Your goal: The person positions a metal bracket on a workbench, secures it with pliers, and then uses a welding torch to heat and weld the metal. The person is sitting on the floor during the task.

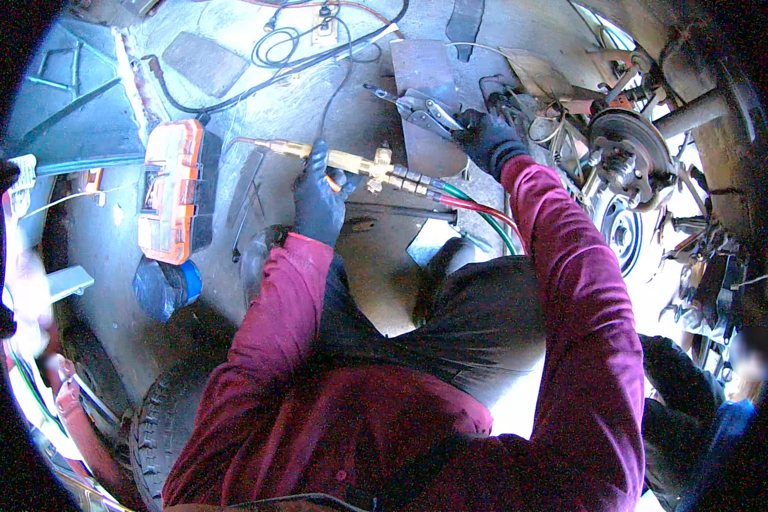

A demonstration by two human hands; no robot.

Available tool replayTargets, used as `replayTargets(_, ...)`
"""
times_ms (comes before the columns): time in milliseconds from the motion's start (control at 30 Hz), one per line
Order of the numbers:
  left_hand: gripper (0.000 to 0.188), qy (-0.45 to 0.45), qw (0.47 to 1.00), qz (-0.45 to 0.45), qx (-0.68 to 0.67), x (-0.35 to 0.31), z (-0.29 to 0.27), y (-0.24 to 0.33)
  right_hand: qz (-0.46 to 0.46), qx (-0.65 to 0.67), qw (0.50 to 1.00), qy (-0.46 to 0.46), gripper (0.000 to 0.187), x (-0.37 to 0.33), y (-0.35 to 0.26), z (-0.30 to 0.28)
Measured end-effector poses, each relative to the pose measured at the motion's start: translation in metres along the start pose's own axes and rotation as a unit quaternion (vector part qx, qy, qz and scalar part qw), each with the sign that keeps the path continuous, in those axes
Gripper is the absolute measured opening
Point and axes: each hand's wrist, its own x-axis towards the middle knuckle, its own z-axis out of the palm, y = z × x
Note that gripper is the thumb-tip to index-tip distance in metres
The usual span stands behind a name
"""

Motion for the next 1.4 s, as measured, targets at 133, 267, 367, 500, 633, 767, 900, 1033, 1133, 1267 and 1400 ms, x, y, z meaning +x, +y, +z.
replayTargets(133,0.026,0.006,0.999,-0.027,0.026,0.004,0.017,-0.017,0.002,0.057,0.998,0.030,0.017,-0.006,0.019,0.002)
replayTargets(267,0.029,-0.020,0.997,-0.058,0.049,0.006,0.029,-0.030,-0.057,0.133,0.986,0.087,0.018,-0.014,0.039,-0.011)
replayTargets(367,0.030,-0.030,0.994,-0.083,0.060,0.013,0.043,-0.042,-0.047,0.183,0.977,0.100,0.017,-0.026,0.043,-0.026)
replayTargets(500,0.034,-0.053,0.991,-0.104,0.060,0.030,0.062,-0.056,-0.047,0.224,0.967,0.116,0.018,-0.051,0.043,-0.039)
replayTargets(633,0.039,-0.013,0.980,-0.109,0.165,0.044,0.078,-0.062,-0.007,0.194,0.976,0.100,0.019,-0.058,0.052,-0.043)
replayTargets(767,0.047,-0.038,0.953,-0.079,0.291,0.057,0.083,-0.053,-0.042,0.223,0.963,0.143,0.022,-0.062,0.058,-0.039)
replayTargets(900,0.053,-0.052,0.902,-0.065,0.425,0.063,0.080,-0.046,-0.008,0.210,0.972,0.107,0.015,-0.058,0.054,-0.037)
replayTargets(1033,0.053,-0.086,0.863,-0.015,0.497,0.061,0.075,-0.038,-0.050,0.179,0.978,0.091,0.014,-0.050,0.040,-0.037)
replayTargets(1133,0.046,-0.111,0.883,0.018,0.455,0.042,0.078,-0.023,-0.071,0.209,0.970,0.103,0.022,-0.048,0.017,-0.042)
replayTargets(1267,0.037,-0.192,0.950,0.020,0.245,-0.009,0.095,0.000,-0.041,0.367,0.928,0.051,0.017,-0.052,-0.039,-0.055)
replayTargets(1400,0.029,-0.212,0.970,0.009,0.116,-0.039,0.094,0.024,-0.107,0.391,0.914,0.015,0.023,-0.058,-0.099,-0.068)
